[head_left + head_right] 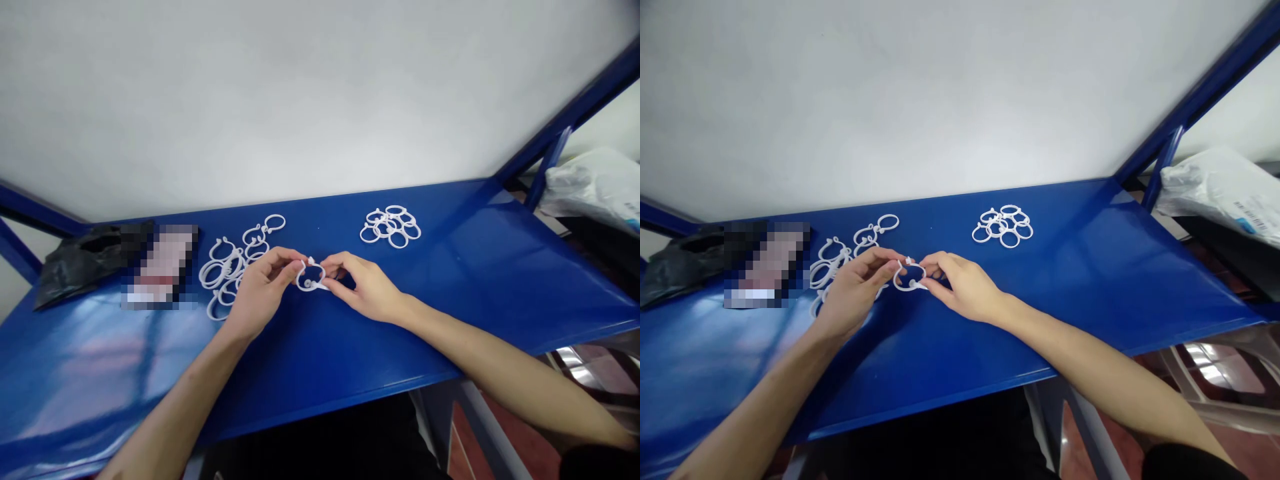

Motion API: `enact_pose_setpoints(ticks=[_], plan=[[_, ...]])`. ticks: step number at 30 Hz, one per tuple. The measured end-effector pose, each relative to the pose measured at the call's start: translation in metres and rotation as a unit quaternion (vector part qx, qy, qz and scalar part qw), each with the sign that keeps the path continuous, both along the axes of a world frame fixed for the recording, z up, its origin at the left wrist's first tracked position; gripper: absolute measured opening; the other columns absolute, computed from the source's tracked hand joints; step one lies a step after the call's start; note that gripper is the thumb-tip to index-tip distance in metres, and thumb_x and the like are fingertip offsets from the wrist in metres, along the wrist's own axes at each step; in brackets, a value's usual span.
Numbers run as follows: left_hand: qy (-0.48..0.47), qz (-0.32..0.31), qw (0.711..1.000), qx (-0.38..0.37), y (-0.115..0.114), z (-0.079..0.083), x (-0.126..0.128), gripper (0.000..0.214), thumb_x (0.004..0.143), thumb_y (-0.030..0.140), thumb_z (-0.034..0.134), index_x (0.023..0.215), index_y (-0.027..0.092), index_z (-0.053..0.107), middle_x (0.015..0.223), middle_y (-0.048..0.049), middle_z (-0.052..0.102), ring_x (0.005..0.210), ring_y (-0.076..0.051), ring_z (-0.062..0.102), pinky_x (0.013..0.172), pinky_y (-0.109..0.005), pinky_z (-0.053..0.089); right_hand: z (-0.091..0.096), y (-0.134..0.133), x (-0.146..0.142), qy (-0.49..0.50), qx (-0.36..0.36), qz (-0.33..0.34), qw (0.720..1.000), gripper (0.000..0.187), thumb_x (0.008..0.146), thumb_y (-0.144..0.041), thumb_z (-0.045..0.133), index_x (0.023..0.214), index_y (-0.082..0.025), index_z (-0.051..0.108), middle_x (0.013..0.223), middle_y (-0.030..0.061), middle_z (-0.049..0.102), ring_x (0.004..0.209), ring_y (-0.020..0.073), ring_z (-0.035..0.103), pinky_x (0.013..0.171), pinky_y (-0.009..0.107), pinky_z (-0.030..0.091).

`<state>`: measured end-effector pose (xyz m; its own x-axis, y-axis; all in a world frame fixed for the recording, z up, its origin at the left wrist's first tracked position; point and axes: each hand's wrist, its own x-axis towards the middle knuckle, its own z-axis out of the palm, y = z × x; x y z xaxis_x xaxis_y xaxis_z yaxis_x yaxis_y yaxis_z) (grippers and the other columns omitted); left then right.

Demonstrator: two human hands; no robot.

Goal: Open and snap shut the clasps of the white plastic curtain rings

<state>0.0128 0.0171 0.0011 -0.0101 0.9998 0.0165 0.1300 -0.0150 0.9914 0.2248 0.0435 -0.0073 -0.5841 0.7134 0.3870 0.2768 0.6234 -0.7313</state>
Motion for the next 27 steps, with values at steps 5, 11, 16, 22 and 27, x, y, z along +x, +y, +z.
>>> enact_pose_setpoints(ticks=[5,11,16,22,27], plan=[[-0.077,-0.011,0.997,-0.027,-0.001,-0.001,0.003,0.024,0.087,0.042,0.071,0.096,0.020,0.066,0.092,-0.0013,0.070,0.075,-0.012,0.065,0.075,-0.028,0.052,0.000,0.001,0.002,-0.008,-0.027,-0.004,1.000,0.031,0.089,-0.035,0.073,0.108,-0.022,0.053,0.100,0.0027,0.069,0.085,0.0155,0.067,0.077,0.031,0.056],[0.022,0.040,0.999,-0.016,0.004,-0.007,0.000,0.026,0.087,0.045,0.068,0.095,0.021,0.065,0.099,-0.0039,0.072,0.084,-0.016,0.066,0.073,-0.028,0.049,-0.005,0.004,0.003,-0.030,-0.026,-0.006,0.999,0.009,0.096,-0.024,0.059,0.104,-0.022,0.056,0.090,0.0007,0.067,0.071,0.0119,0.063,0.066,0.026,0.052],[0.129,0.086,0.988,0.007,0.008,-0.008,-0.008,0.022,0.092,0.043,0.060,0.096,0.022,0.064,0.097,-0.0024,0.073,0.083,-0.016,0.064,0.074,-0.030,0.047,-0.003,0.006,0.003,0.004,-0.006,-0.025,1.000,0.014,0.097,-0.022,0.055,0.111,-0.020,0.058,0.092,0.0021,0.069,0.072,0.0118,0.064,0.065,0.025,0.052],[0.369,0.124,0.918,0.076,0.008,0.000,-0.018,0.016,0.092,0.034,0.058,0.095,0.021,0.067,0.093,-0.0058,0.072,0.087,-0.023,0.061,0.080,-0.038,0.048,0.000,0.009,0.003,-0.019,0.052,-0.076,0.996,0.017,0.099,-0.021,0.052,0.111,-0.019,0.064,0.097,0.0044,0.070,0.068,0.0110,0.061,0.068,0.027,0.053],[0.516,0.170,0.815,0.199,0.003,-0.001,-0.014,0.030,0.094,0.033,0.057,0.116,0.015,0.066,0.116,-0.0158,0.069,0.112,-0.035,0.054,0.097,-0.052,0.043,-0.002,0.009,0.003,0.015,0.037,-0.080,0.996,0.020,0.098,-0.021,0.055,0.116,-0.018,0.064,0.093,0.0035,0.070,0.076,0.0128,0.066,0.069,0.027,0.056]])
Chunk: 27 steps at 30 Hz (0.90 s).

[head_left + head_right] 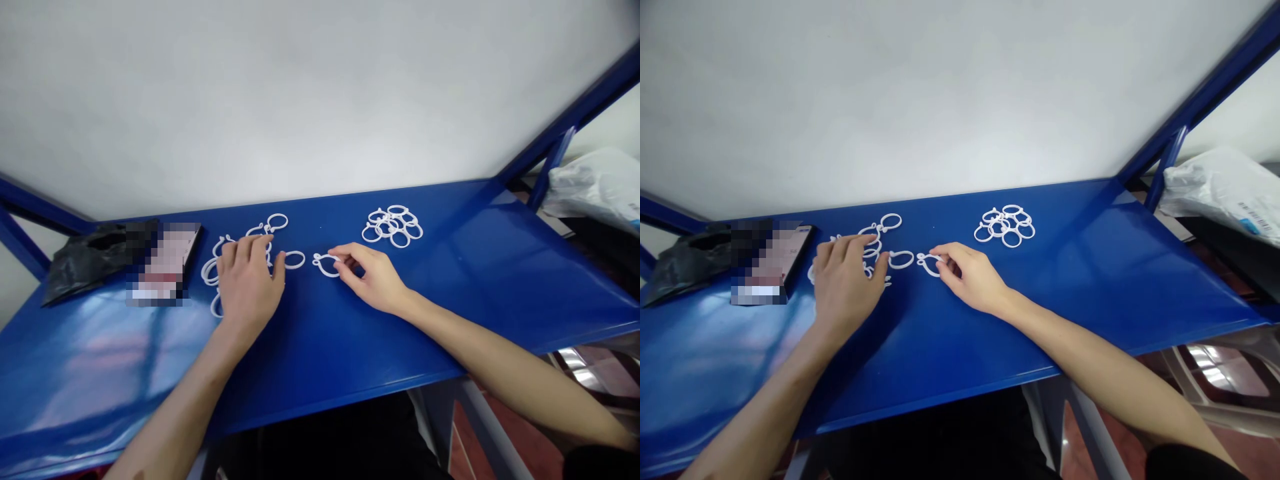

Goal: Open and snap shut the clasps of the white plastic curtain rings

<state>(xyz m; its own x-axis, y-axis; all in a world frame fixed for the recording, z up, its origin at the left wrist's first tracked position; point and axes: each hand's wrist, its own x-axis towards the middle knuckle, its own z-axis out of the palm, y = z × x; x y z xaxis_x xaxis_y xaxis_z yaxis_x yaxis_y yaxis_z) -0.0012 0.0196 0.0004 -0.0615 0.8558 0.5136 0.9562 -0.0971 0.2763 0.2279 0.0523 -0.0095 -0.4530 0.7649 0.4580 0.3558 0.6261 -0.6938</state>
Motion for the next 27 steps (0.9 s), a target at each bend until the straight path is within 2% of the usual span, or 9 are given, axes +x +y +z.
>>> enact_pose_setpoints(ticks=[1,3,6,9,12,16,20,24,27], plan=[[0.007,-0.014,1.000,0.018,-0.002,0.000,0.003,0.031,0.095,0.034,0.057,0.118,0.015,0.065,0.119,-0.0157,0.068,0.113,-0.034,0.055,0.098,-0.051,0.042,0.000,-0.001,0.000,0.011,-0.005,0.003,1.000,0.021,0.098,-0.021,0.055,0.117,-0.018,0.064,0.094,0.0035,0.070,0.078,0.0129,0.067,0.070,0.026,0.057],[-0.016,-0.081,0.996,0.016,-0.005,0.001,0.010,0.028,0.097,0.036,0.056,0.114,0.017,0.067,0.113,-0.0118,0.071,0.109,-0.029,0.058,0.098,-0.046,0.044,0.001,-0.002,0.000,0.037,-0.016,0.010,0.999,0.023,0.098,-0.021,0.056,0.120,-0.020,0.064,0.096,0.0032,0.070,0.078,0.0122,0.068,0.071,0.026,0.058],[-0.110,-0.156,0.980,-0.054,-0.010,0.002,0.019,0.022,0.097,0.037,0.056,0.101,0.021,0.071,0.096,-0.0048,0.073,0.093,-0.022,0.063,0.087,-0.035,0.049,0.002,-0.004,-0.001,0.065,-0.034,0.029,0.997,0.025,0.099,-0.022,0.056,0.122,-0.021,0.064,0.096,0.0027,0.069,0.073,0.0105,0.067,0.070,0.025,0.059],[-0.202,-0.149,0.962,-0.113,-0.012,0.000,0.025,0.021,0.096,0.037,0.057,0.094,0.023,0.073,0.088,-0.0011,0.071,0.076,-0.016,0.063,0.073,-0.029,0.050,0.002,-0.005,-0.001,0.070,-0.045,0.058,0.995,0.022,0.099,-0.023,0.057,0.119,-0.022,0.066,0.099,0.0034,0.069,0.072,0.0098,0.066,0.067,0.025,0.058],[-0.240,-0.149,0.951,-0.123,-0.012,-0.003,0.027,0.020,0.095,0.036,0.058,0.092,0.023,0.073,0.084,0.0000,0.069,0.070,-0.014,0.061,0.070,-0.027,0.049,0.001,-0.007,-0.001,0.075,-0.068,0.074,0.992,0.015,0.098,-0.025,0.060,0.109,-0.020,0.068,0.092,0.0023,0.069,0.070,0.0101,0.066,0.063,0.023,0.056],[-0.239,-0.180,0.950,-0.092,-0.015,-0.005,0.025,0.019,0.095,0.030,0.058,0.086,0.021,0.072,0.077,0.0001,0.066,0.067,-0.013,0.061,0.065,-0.024,0.047,0.004,-0.011,-0.002,0.071,-0.098,0.097,0.988,0.011,0.099,-0.026,0.060,0.102,-0.019,0.068,0.088,0.0011,0.069,0.067,0.0095,0.066,0.061,0.022,0.053],[-0.227,-0.202,0.951,-0.059,-0.017,-0.006,0.022,0.019,0.094,0.027,0.058,0.081,0.021,0.071,0.075,-0.0004,0.066,0.067,-0.013,0.062,0.065,-0.024,0.047,0.009,-0.015,-0.001,0.056,-0.085,0.113,0.988,0.014,0.100,-0.025,0.057,0.106,-0.019,0.068,0.090,0.0022,0.070,0.071,0.0105,0.067,0.063,0.022,0.053],[-0.220,-0.208,0.951,-0.054,-0.017,-0.006,0.022,0.020,0.094,0.025,0.058,0.080,0.021,0.072,0.076,-0.0003,0.067,0.067,-0.012,0.063,0.065,-0.024,0.048,0.013,-0.015,0.001,0.029,-0.077,0.120,0.989,0.016,0.101,-0.025,0.055,0.108,-0.020,0.068,0.091,0.0030,0.072,0.076,0.0117,0.068,0.065,0.023,0.054],[-0.213,-0.190,0.957,-0.050,-0.019,-0.005,0.023,0.019,0.095,0.029,0.059,0.084,0.021,0.072,0.078,-0.0008,0.068,0.069,-0.013,0.064,0.066,-0.025,0.049,0.014,-0.014,0.001,0.020,-0.080,0.117,0.990,0.016,0.101,-0.026,0.054,0.105,-0.020,0.068,0.091,0.0032,0.073,0.075,0.0119,0.068,0.064,0.023,0.053]])
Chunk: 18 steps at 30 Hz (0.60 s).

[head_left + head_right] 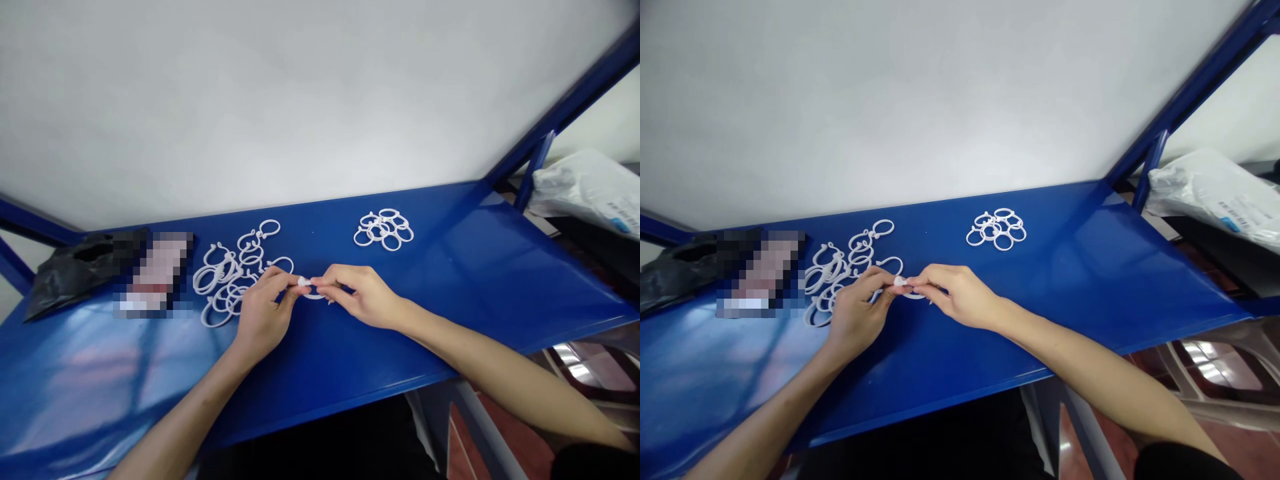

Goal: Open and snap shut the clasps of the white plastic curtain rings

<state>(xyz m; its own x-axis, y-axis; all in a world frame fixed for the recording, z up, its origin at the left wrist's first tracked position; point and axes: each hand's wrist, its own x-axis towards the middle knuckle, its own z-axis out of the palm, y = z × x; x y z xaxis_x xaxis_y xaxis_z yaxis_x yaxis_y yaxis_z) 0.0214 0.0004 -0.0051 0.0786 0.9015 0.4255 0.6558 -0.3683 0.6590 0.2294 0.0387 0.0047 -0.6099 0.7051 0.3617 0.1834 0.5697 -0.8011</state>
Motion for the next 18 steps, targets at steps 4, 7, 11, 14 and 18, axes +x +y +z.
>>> enact_pose_setpoints(ticks=[4,7,11,14,18], plan=[[0.028,0.018,0.999,0.036,-0.0027,0.0002,0.0014,0.016,0.095,0.027,0.060,0.086,0.020,0.071,0.079,-0.0013,0.069,0.072,-0.014,0.064,0.066,-0.025,0.049,-0.0001,0.0002,-0.0008,0.011,0.000,-0.007,1.000,0.016,0.101,-0.024,0.054,0.104,-0.019,0.068,0.089,0.0028,0.072,0.075,0.0117,0.068,0.066,0.023,0.053],[0.057,0.001,0.994,0.093,-0.0026,-0.0003,0.0008,0.015,0.095,0.022,0.060,0.082,0.020,0.068,0.076,-0.0009,0.069,0.072,-0.014,0.062,0.067,-0.026,0.049,-0.0004,-0.0010,-0.0013,0.004,0.016,0.009,1.000,0.016,0.101,-0.022,0.053,0.106,-0.018,0.068,0.090,0.0031,0.072,0.076,0.0118,0.068,0.069,0.024,0.054],[0.085,-0.031,0.986,0.143,-0.0004,-0.0009,-0.0019,0.016,0.094,0.014,0.058,0.082,0.020,0.066,0.073,-0.0004,0.069,0.071,-0.014,0.060,0.066,-0.026,0.048,-0.0028,-0.0014,-0.0006,-0.020,0.050,0.026,0.998,0.017,0.102,-0.021,0.051,0.107,-0.019,0.067,0.094,0.0039,0.072,0.081,0.0129,0.069,0.075,0.026,0.056],[0.115,-0.049,0.981,0.149,0.0015,-0.0009,-0.0042,0.018,0.095,0.014,0.056,0.081,0.020,0.065,0.072,-0.0004,0.069,0.072,-0.015,0.059,0.067,-0.027,0.049,-0.0065,-0.0001,-0.0001,-0.037,0.092,0.040,0.994,0.019,0.104,-0.020,0.048,0.109,-0.019,0.066,0.098,0.0053,0.072,0.089,0.0147,0.069,0.081,0.029,0.057],[0.170,-0.062,0.975,0.126,0.0047,-0.0008,-0.0043,0.021,0.097,0.021,0.055,0.080,0.021,0.067,0.073,-0.0021,0.070,0.073,-0.018,0.059,0.071,-0.031,0.050,-0.0093,0.0045,-0.0006,-0.075,0.135,0.042,0.987,0.021,0.105,-0.022,0.045,0.107,-0.019,0.065,0.099,0.0058,0.072,0.092,0.0165,0.068,0.083,0.032,0.058]])
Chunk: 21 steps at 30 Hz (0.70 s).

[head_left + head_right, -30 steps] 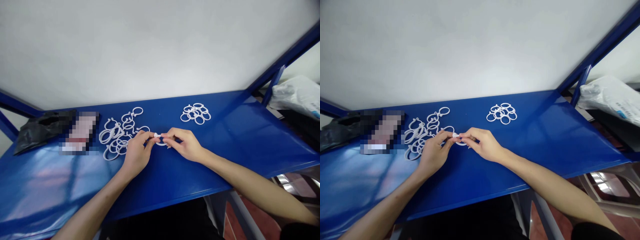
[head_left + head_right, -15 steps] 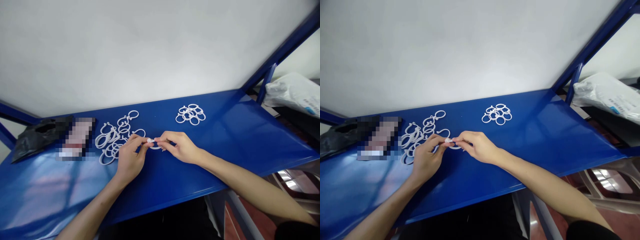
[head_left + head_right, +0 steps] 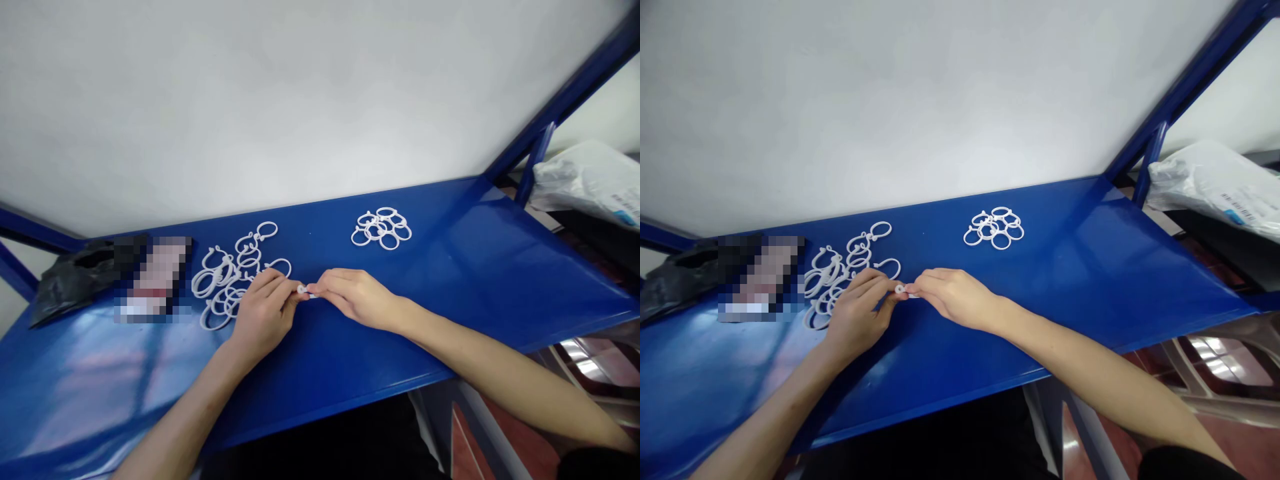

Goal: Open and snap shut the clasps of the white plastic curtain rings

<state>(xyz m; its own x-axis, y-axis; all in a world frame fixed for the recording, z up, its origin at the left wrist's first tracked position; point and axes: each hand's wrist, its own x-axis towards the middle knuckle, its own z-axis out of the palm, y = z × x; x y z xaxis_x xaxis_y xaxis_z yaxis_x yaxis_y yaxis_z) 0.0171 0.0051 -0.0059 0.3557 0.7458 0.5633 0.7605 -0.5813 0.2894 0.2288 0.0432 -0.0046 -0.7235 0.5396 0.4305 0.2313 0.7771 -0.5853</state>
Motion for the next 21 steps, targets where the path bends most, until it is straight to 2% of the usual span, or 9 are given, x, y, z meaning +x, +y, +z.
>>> enact_pose_setpoints(ticks=[3,5,8,10,12,15,18,21], plan=[[0.035,0.015,0.999,-0.001,0.003,-0.001,0.000,0.015,0.097,0.031,0.059,0.096,0.020,0.069,0.087,-0.0051,0.074,0.086,-0.022,0.062,0.083,-0.036,0.050,0.005,0.010,0.005,-0.025,0.040,-0.044,0.998,0.022,0.105,-0.022,0.044,0.110,-0.020,0.064,0.107,0.0074,0.069,0.097,0.0181,0.067,0.085,0.034,0.057],[0.056,0.046,0.997,0.002,0.006,-0.002,-0.003,0.023,0.096,0.036,0.060,0.109,0.019,0.067,0.100,-0.0078,0.075,0.096,-0.025,0.062,0.090,-0.040,0.049,0.011,0.020,0.016,-0.052,0.070,-0.142,0.986,0.020,0.103,-0.023,0.046,0.109,-0.018,0.065,0.111,0.0105,0.065,0.094,0.0204,0.066,0.081,0.035,0.057],[0.099,0.102,0.990,-0.002,0.009,-0.006,-0.012,0.030,0.097,0.038,0.058,0.118,0.017,0.065,0.108,-0.0109,0.072,0.103,-0.029,0.060,0.093,-0.043,0.047,0.022,0.039,0.041,-0.107,0.087,-0.338,0.931,0.017,0.097,-0.021,0.051,0.105,-0.016,0.066,0.108,0.0127,0.062,0.078,0.0202,0.063,0.071,0.036,0.054],[0.136,0.137,0.981,-0.007,0.011,-0.009,-0.020,0.031,0.096,0.039,0.057,0.116,0.016,0.067,0.108,-0.0128,0.070,0.103,-0.031,0.059,0.091,-0.045,0.046,0.027,0.050,0.059,-0.137,0.078,-0.394,0.906,0.016,0.094,-0.018,0.054,0.102,-0.015,0.066,0.102,0.0119,0.063,0.075,0.0197,0.062,0.071,0.035,0.051],[0.166,0.154,0.974,-0.013,0.013,-0.013,-0.025,0.030,0.096,0.039,0.057,0.111,0.015,0.069,0.106,-0.0140,0.068,0.102,-0.032,0.057,0.089,-0.046,0.046,0.029,0.058,0.073,-0.155,0.066,-0.413,0.895,0.015,0.091,-0.016,0.056,0.100,-0.015,0.067,0.097,0.0105,0.065,0.076,0.0198,0.062,0.070,0.034,0.049],[0.182,0.141,0.973,-0.024,0.015,-0.015,-0.028,0.025,0.098,0.032,0.053,0.103,0.016,0.071,0.102,-0.0129,0.068,0.099,-0.031,0.056,0.086,-0.045,0.045,0.028,0.064,0.082,-0.165,0.033,-0.413,0.895,0.013,0.090,-0.018,0.058,0.097,-0.016,0.068,0.089,0.0074,0.068,0.075,0.0192,0.063,0.069,0.032,0.047],[0.162,0.130,0.978,-0.028,0.016,-0.014,-0.027,0.024,0.098,0.026,0.050,0.097,0.019,0.073,0.100,-0.0115,0.069,0.097,-0.031,0.056,0.084,-0.045,0.044,0.025,0.066,0.083,-0.179,-0.016,-0.414,0.892,0.012,0.090,-0.022,0.059,0.097,-0.017,0.067,0.084,0.0053,0.071,0.070,0.0182,0.064,0.065,0.031,0.045],[0.131,0.123,0.983,-0.032,0.016,-0.012,-0.025,0.024,0.098,0.025,0.049,0.094,0.020,0.073,0.098,-0.0111,0.069,0.096,-0.030,0.057,0.085,-0.046,0.045,0.023,0.066,0.082,-0.212,-0.017,-0.429,0.878,0.013,0.088,-0.023,0.061,0.098,-0.018,0.067,0.084,0.0054,0.072,0.072,0.0197,0.065,0.065,0.032,0.045]])
